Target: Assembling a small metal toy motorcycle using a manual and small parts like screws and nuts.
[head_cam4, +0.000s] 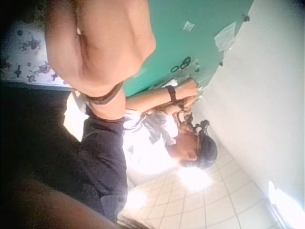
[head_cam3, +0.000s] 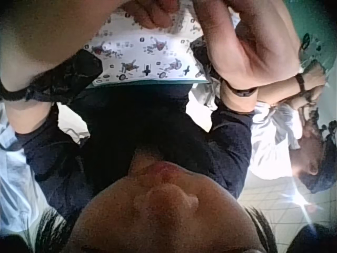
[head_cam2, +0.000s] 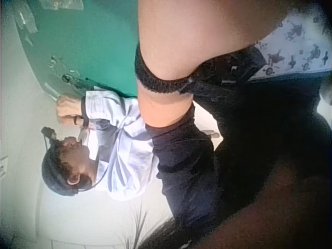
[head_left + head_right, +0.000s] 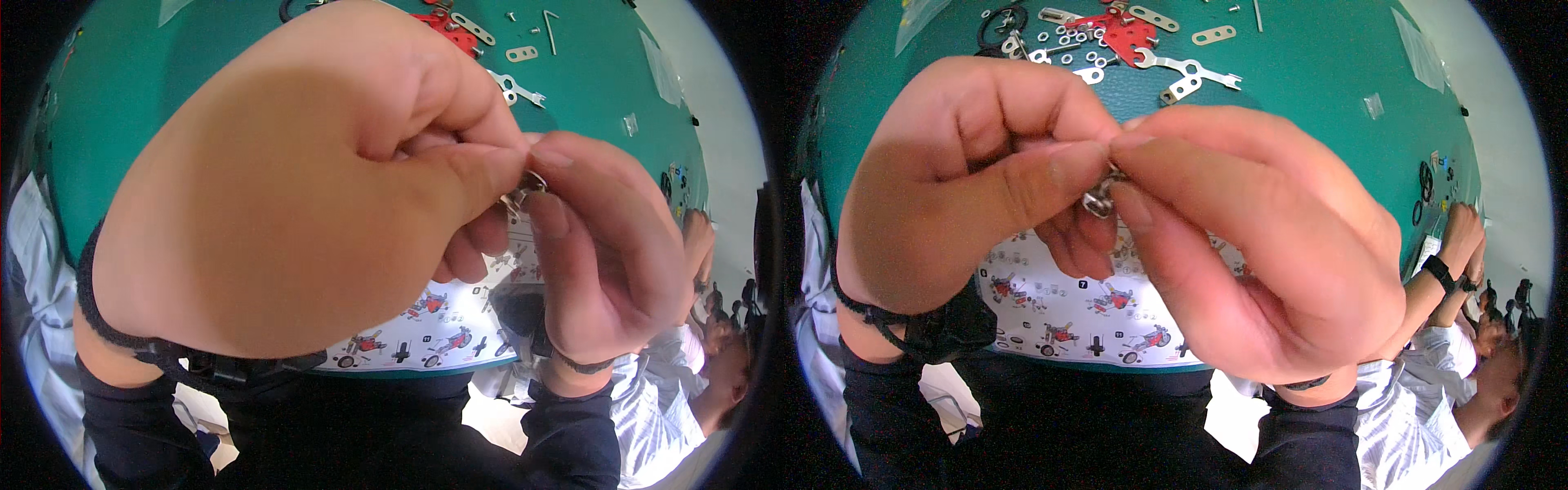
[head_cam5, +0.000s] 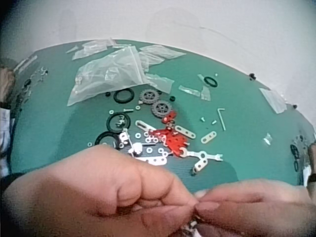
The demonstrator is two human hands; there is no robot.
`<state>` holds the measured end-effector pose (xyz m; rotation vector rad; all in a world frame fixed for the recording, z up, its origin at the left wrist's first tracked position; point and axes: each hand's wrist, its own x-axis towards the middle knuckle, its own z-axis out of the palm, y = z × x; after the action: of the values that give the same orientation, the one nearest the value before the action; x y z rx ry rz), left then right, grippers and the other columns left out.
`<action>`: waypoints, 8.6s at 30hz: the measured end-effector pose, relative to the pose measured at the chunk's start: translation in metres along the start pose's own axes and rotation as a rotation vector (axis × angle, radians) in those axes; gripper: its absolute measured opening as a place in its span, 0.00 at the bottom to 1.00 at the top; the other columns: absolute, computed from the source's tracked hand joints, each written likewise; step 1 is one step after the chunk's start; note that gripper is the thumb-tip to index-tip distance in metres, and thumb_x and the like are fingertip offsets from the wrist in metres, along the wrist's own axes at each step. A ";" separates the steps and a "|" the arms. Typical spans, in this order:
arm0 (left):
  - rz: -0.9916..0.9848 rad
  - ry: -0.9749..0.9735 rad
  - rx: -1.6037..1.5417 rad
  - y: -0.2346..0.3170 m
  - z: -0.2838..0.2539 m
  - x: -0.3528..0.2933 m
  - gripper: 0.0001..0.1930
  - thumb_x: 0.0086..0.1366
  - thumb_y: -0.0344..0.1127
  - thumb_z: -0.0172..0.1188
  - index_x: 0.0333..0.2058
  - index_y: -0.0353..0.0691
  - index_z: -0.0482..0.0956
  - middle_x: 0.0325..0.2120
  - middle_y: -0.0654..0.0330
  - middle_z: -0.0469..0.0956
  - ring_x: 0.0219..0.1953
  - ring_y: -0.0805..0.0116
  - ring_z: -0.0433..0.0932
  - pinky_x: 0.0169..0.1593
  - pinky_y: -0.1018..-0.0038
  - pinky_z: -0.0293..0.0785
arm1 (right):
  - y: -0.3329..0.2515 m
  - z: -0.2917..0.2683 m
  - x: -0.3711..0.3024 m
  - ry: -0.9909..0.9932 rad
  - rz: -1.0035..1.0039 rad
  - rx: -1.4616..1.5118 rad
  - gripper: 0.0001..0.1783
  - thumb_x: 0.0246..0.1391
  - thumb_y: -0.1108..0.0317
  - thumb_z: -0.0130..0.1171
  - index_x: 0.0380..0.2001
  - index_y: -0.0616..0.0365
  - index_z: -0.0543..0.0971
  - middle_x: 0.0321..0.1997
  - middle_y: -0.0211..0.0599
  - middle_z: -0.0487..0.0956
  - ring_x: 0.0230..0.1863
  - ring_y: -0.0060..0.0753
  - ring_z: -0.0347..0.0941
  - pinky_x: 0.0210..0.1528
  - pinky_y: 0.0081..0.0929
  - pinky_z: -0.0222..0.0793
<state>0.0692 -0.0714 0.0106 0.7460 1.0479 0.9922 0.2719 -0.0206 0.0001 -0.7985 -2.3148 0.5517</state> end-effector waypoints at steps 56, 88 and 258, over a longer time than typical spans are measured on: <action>-0.019 -0.013 -0.060 0.003 -0.005 -0.005 0.10 0.72 0.31 0.54 0.41 0.29 0.77 0.26 0.55 0.83 0.26 0.70 0.84 0.32 0.79 0.81 | -0.012 -0.003 0.002 0.006 0.043 0.094 0.13 0.50 0.83 0.61 0.42 0.74 0.81 0.45 0.58 0.81 0.45 0.44 0.80 0.46 0.29 0.77; -0.048 0.010 -0.052 -0.010 -0.003 0.000 0.09 0.72 0.31 0.54 0.40 0.29 0.78 0.26 0.58 0.82 0.27 0.75 0.82 0.33 0.81 0.80 | 0.013 0.010 -0.008 0.163 -0.080 0.155 0.11 0.48 0.87 0.60 0.37 0.73 0.82 0.40 0.57 0.83 0.41 0.42 0.81 0.46 0.30 0.76; 0.092 0.106 0.135 -0.008 0.009 -0.001 0.08 0.72 0.29 0.54 0.39 0.29 0.77 0.26 0.57 0.82 0.25 0.73 0.83 0.30 0.81 0.80 | -0.002 -0.012 -0.001 -0.007 0.042 0.140 0.15 0.48 0.79 0.67 0.40 0.74 0.82 0.45 0.61 0.81 0.43 0.42 0.81 0.48 0.31 0.77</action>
<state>0.0800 -0.0760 0.0066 0.8664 1.1907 1.0566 0.2794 -0.0203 0.0090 -0.7808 -2.2419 0.7274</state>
